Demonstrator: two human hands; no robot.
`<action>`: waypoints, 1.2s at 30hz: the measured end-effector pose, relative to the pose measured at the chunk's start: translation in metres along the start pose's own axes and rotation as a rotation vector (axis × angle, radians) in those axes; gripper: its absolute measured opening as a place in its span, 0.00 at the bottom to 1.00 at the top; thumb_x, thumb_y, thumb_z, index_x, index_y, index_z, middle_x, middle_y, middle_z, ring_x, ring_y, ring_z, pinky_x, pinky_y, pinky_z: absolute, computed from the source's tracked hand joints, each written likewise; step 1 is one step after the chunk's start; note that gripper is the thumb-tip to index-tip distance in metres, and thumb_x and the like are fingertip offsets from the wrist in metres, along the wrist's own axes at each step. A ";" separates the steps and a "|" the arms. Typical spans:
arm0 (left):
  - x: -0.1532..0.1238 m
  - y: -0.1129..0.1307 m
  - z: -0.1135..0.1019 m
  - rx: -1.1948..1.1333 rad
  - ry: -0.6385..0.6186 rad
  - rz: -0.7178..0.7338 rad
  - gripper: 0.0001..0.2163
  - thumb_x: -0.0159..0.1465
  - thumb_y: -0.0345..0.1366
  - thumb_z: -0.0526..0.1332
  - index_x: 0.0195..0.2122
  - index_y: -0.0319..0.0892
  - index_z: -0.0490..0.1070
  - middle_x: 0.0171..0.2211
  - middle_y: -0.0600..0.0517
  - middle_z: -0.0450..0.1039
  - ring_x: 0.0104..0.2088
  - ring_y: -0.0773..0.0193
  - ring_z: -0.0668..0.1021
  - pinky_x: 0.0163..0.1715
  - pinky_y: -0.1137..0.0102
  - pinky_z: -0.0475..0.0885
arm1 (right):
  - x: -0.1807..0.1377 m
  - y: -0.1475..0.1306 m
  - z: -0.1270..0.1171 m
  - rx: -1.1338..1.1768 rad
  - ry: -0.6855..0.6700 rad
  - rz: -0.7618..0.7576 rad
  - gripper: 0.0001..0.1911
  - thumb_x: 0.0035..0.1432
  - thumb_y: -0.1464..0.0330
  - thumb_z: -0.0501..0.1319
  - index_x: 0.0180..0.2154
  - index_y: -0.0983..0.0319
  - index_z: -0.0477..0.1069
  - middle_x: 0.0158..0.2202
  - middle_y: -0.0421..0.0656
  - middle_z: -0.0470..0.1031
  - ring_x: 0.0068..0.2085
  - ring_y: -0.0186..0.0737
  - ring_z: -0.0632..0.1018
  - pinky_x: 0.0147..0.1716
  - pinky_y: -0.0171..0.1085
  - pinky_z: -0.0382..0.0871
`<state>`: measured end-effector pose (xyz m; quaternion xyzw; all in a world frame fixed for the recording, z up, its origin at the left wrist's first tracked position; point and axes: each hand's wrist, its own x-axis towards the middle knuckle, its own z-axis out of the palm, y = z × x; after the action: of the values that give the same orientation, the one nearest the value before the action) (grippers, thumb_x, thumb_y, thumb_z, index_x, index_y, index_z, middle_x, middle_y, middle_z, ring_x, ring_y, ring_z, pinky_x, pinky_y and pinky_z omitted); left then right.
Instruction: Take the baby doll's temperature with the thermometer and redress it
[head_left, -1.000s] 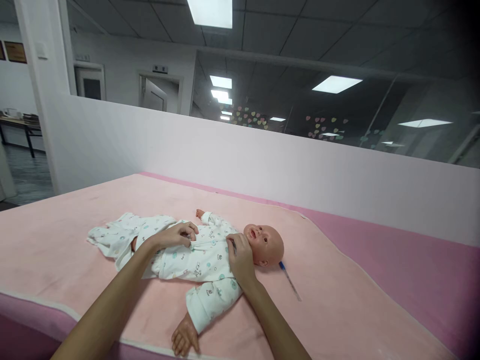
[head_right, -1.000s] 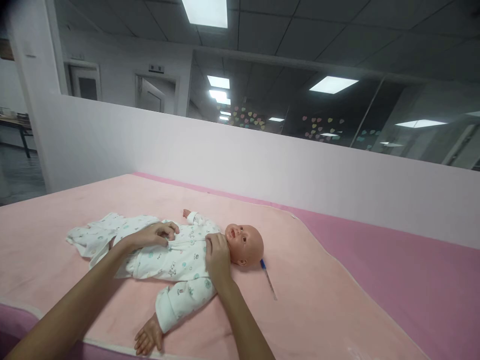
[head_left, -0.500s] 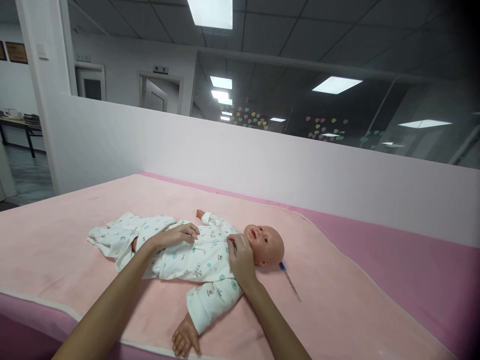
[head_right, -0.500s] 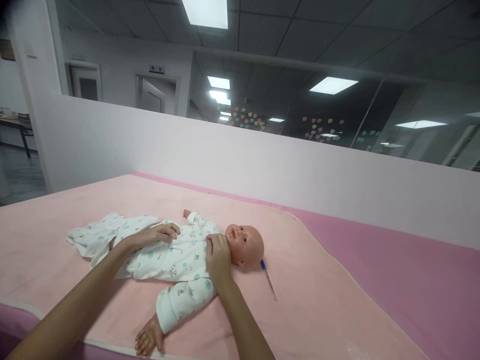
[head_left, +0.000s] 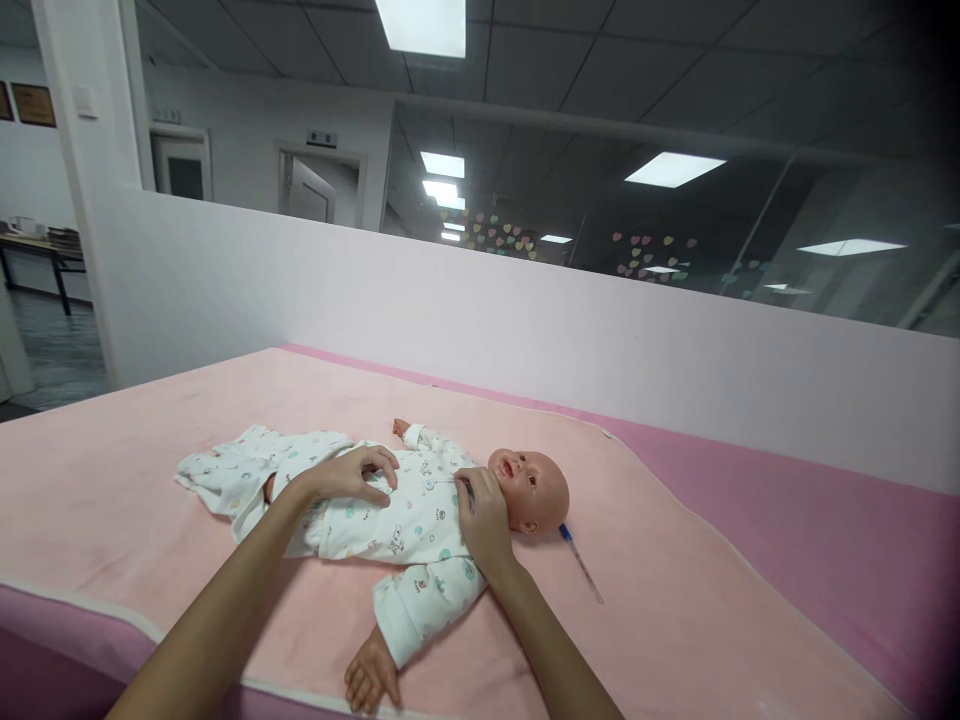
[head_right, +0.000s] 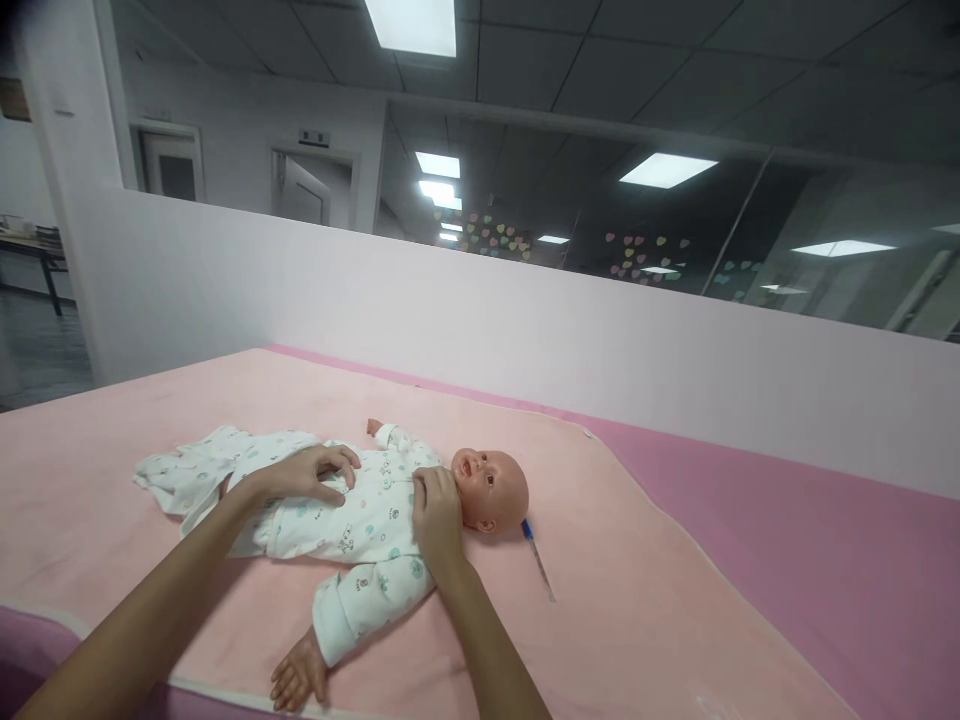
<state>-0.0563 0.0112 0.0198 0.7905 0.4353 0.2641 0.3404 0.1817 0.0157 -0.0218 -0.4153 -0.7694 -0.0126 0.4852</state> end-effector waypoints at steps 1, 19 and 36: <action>0.000 0.000 0.000 0.008 0.004 -0.002 0.11 0.45 0.41 0.65 0.30 0.43 0.73 0.46 0.51 0.63 0.34 0.66 0.69 0.34 0.72 0.64 | 0.000 0.000 0.000 0.000 0.002 -0.003 0.10 0.59 0.70 0.47 0.31 0.61 0.66 0.31 0.43 0.69 0.35 0.39 0.68 0.36 0.38 0.63; 0.005 0.000 0.005 0.036 0.104 -0.012 0.15 0.44 0.48 0.65 0.25 0.42 0.73 0.41 0.50 0.68 0.35 0.63 0.70 0.35 0.70 0.65 | 0.001 -0.001 -0.001 -0.013 0.010 -0.016 0.10 0.59 0.71 0.47 0.31 0.61 0.66 0.31 0.43 0.69 0.35 0.39 0.68 0.36 0.38 0.63; 0.005 0.007 0.012 -0.111 0.164 0.029 0.15 0.54 0.48 0.58 0.28 0.39 0.71 0.34 0.49 0.70 0.32 0.64 0.71 0.32 0.71 0.65 | 0.017 -0.003 -0.048 -0.251 0.361 -0.248 0.08 0.57 0.72 0.50 0.33 0.61 0.67 0.33 0.45 0.71 0.39 0.41 0.70 0.43 0.41 0.63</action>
<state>-0.0419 0.0097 0.0180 0.7523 0.4350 0.3566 0.3430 0.2120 0.0047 0.0177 -0.3660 -0.7077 -0.2414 0.5540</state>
